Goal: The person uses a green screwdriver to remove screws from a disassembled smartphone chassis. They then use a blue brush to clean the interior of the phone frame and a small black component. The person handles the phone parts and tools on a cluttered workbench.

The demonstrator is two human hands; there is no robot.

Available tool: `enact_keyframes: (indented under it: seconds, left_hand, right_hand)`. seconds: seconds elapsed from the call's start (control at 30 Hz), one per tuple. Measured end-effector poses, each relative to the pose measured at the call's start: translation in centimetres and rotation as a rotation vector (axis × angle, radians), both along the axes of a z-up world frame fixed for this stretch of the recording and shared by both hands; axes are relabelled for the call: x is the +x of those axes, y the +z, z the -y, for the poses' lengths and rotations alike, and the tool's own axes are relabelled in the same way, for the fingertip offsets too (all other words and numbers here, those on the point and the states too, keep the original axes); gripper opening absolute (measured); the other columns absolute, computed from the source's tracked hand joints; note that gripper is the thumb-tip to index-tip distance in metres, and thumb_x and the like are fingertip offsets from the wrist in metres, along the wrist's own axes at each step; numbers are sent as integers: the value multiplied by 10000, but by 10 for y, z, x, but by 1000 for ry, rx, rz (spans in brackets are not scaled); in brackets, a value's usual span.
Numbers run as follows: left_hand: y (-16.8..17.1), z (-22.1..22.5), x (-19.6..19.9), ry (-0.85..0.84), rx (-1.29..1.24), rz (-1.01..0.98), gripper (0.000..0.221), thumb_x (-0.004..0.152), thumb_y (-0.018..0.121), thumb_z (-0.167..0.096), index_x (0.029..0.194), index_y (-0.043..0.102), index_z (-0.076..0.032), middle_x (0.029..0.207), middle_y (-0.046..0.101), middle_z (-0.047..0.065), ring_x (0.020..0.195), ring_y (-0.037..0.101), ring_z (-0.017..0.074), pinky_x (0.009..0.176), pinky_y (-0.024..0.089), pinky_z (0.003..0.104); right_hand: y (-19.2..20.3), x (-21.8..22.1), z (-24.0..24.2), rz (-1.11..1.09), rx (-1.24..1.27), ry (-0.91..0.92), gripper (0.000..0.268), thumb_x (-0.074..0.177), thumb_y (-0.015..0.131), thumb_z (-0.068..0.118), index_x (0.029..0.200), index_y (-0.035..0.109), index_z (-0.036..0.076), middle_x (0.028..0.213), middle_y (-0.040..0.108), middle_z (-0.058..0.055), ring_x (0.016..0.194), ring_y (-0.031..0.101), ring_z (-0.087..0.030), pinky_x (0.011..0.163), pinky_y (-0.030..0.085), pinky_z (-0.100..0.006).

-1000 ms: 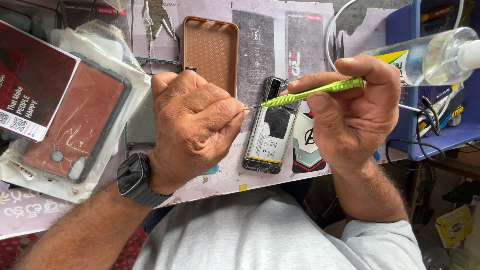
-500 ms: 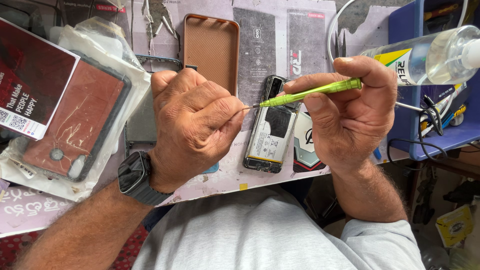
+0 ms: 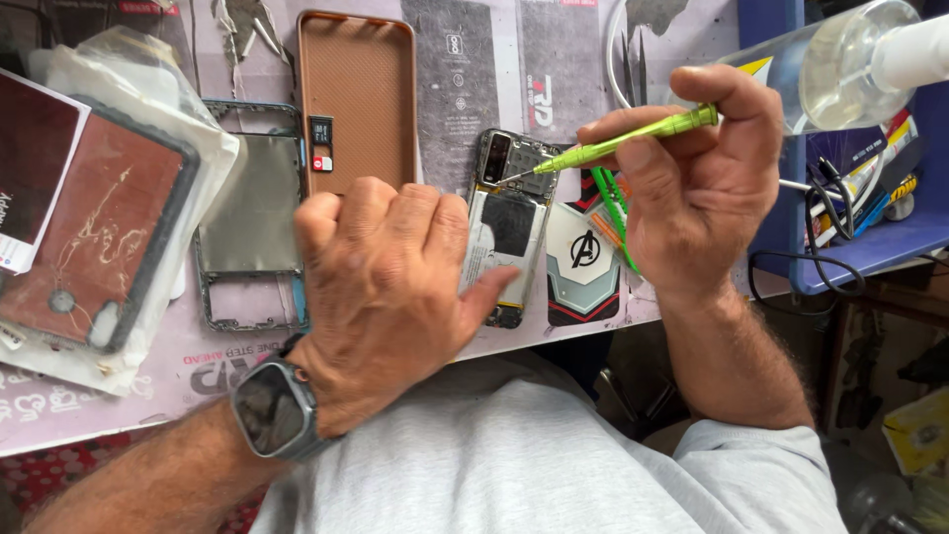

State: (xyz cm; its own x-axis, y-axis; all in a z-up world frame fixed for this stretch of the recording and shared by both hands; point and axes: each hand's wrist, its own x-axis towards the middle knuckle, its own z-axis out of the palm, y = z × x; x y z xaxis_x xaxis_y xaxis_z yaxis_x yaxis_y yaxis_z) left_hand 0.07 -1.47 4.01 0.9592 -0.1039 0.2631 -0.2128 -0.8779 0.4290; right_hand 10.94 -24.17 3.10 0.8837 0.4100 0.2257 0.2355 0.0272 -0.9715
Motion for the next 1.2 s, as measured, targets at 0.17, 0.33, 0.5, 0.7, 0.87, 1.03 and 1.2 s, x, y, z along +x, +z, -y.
enact_keyframes:
  seconds: [0.17,0.33,0.5,0.7,0.87,1.03,1.2]
  left_hand:
    - [-7,28,14,120,149,-138,725,794,764,-727,935,671,-22,888,559,93,890,490,271,813,321,458]
    - [-21,44,20,191,180,-102,699,809,780,-663,1022,676,-6,935,563,91,921,489,264,851,330,444]
    - [-31,51,14,199,173,-67,715,864,757,-636,1144,677,17,988,572,86,950,494,247,868,327,453]
    - [-37,56,8,214,179,-27,692,977,698,-587,1288,649,29,1069,585,84,1003,507,249,912,331,458]
    - [-36,55,3,183,116,-10,648,956,720,-496,1350,620,9,1113,586,63,1026,517,234,930,338,456]
    - [-36,56,1,104,36,-27,710,903,748,-487,1357,604,40,1066,559,73,969,508,235,892,352,448]
    - [-36,61,-2,87,14,-39,794,839,758,-529,1340,586,62,1008,542,84,949,506,252,848,367,437]
  right_hand:
    - [-4,9,10,-52,80,-22,365,1102,627,-19,1377,390,13,1086,693,-213,964,761,-271,852,694,-416]
    - [3,14,16,-65,107,-51,397,1038,615,-29,1356,381,4,1069,710,-213,918,766,-275,789,698,-413]
    - [5,19,13,-61,112,-38,399,1017,604,-36,1337,368,-7,1093,681,-184,924,767,-267,769,674,-405]
    - [2,20,10,-60,111,-48,402,1008,608,-38,1328,364,-17,1173,626,-146,985,762,-263,798,670,-406]
    - [-2,20,10,1,27,0,396,1093,617,-19,1402,371,12,1127,679,-181,987,766,-255,867,689,-399]
    - [-2,18,11,142,-140,113,330,1198,582,17,1423,343,48,1126,714,-208,1037,751,-237,913,664,-329]
    - [-6,16,4,242,-265,188,337,1230,537,26,1472,306,69,1153,713,-219,1041,744,-218,912,654,-296]
